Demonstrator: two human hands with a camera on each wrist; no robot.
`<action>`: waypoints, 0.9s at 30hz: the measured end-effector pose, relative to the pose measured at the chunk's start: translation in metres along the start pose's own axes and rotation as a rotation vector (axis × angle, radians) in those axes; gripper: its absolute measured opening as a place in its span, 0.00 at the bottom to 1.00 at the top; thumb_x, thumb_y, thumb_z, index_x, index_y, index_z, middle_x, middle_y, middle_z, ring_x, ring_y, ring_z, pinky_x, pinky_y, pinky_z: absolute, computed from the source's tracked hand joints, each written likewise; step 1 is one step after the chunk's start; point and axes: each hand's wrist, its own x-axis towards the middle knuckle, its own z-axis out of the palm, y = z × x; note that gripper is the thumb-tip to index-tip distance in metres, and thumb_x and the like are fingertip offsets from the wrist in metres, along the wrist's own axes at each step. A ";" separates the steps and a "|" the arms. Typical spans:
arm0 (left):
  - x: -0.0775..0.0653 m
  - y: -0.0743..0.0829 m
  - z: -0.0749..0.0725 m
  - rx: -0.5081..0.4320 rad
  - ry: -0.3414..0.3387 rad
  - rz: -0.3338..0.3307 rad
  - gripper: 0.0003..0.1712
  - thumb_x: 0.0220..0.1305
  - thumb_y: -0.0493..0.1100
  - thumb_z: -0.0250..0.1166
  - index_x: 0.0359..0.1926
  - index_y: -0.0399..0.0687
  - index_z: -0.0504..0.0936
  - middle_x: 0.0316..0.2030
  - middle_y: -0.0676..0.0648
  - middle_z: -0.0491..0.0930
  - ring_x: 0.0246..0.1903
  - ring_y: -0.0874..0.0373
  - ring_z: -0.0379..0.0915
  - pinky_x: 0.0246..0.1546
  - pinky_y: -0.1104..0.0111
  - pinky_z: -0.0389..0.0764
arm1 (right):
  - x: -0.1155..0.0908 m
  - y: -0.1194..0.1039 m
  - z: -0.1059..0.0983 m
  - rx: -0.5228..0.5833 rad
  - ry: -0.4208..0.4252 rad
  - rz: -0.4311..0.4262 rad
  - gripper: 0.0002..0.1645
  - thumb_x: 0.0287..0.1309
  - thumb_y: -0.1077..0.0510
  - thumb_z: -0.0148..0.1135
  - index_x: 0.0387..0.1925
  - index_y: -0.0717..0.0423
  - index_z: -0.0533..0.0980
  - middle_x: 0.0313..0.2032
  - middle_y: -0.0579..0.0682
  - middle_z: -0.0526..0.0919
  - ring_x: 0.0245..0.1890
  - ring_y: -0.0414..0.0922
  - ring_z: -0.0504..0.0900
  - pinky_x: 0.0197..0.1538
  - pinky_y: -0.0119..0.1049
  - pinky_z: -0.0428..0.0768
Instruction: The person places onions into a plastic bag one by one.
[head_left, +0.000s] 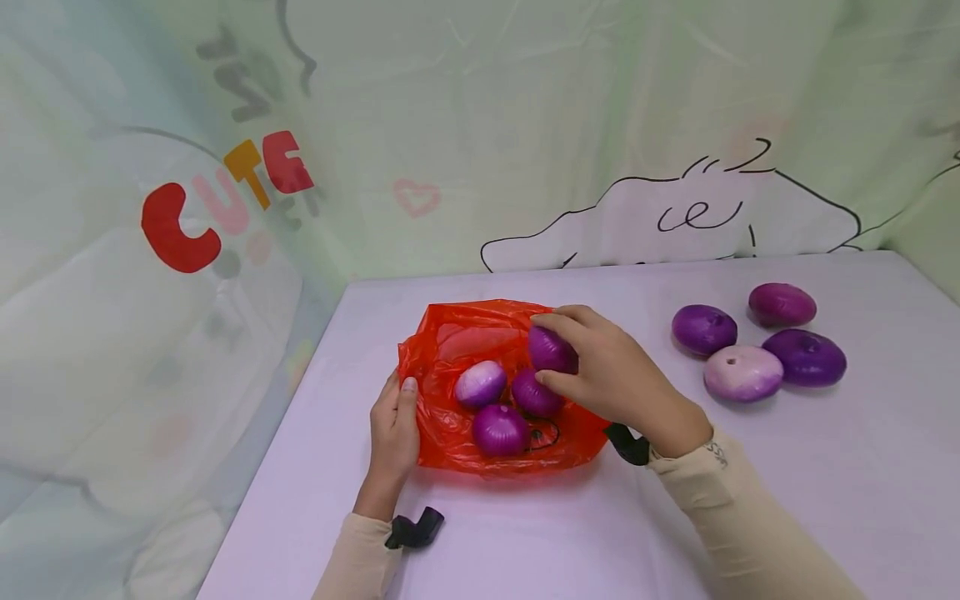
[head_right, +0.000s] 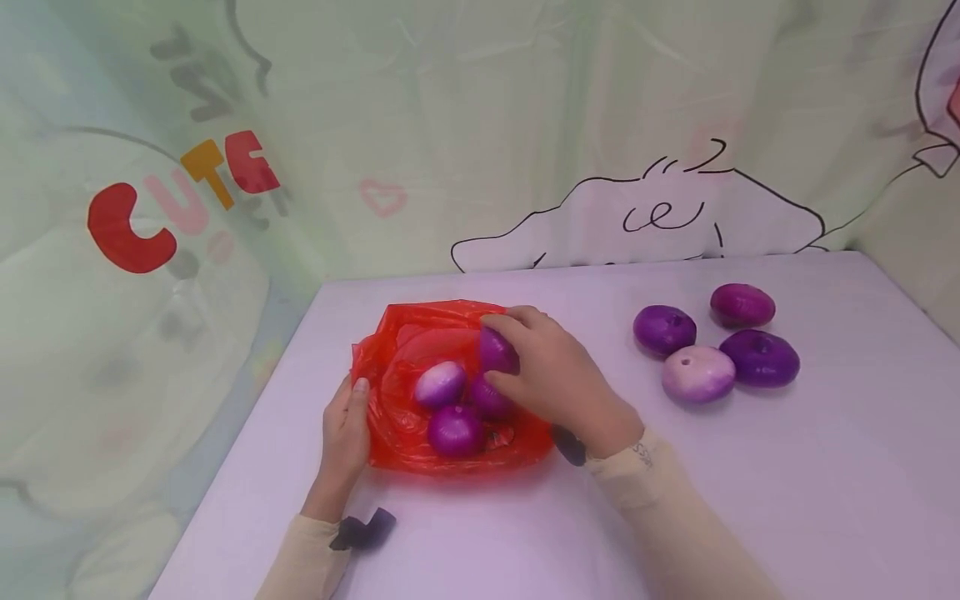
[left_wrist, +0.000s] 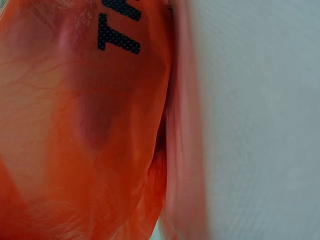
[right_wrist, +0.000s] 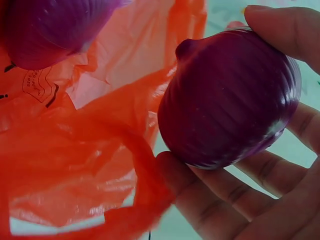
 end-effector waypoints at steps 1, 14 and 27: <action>0.000 0.000 0.000 0.000 -0.001 -0.002 0.26 0.83 0.50 0.49 0.73 0.45 0.74 0.70 0.46 0.73 0.64 0.49 0.75 0.58 0.53 0.83 | 0.002 0.000 0.001 -0.008 -0.011 0.002 0.37 0.57 0.56 0.77 0.67 0.57 0.76 0.61 0.62 0.78 0.54 0.59 0.83 0.52 0.57 0.87; 0.000 0.001 -0.001 0.011 -0.011 0.040 0.24 0.83 0.47 0.49 0.71 0.43 0.76 0.71 0.46 0.73 0.65 0.49 0.74 0.59 0.52 0.82 | 0.032 -0.006 0.023 -0.093 -0.143 -0.003 0.38 0.56 0.52 0.78 0.67 0.51 0.77 0.59 0.58 0.79 0.54 0.56 0.81 0.52 0.55 0.87; 0.001 0.003 -0.001 0.002 -0.020 0.077 0.25 0.83 0.46 0.49 0.71 0.41 0.76 0.72 0.44 0.72 0.67 0.46 0.72 0.62 0.50 0.80 | 0.045 -0.001 0.042 -0.189 -0.186 0.022 0.40 0.56 0.51 0.79 0.69 0.52 0.75 0.57 0.62 0.78 0.52 0.58 0.81 0.54 0.57 0.86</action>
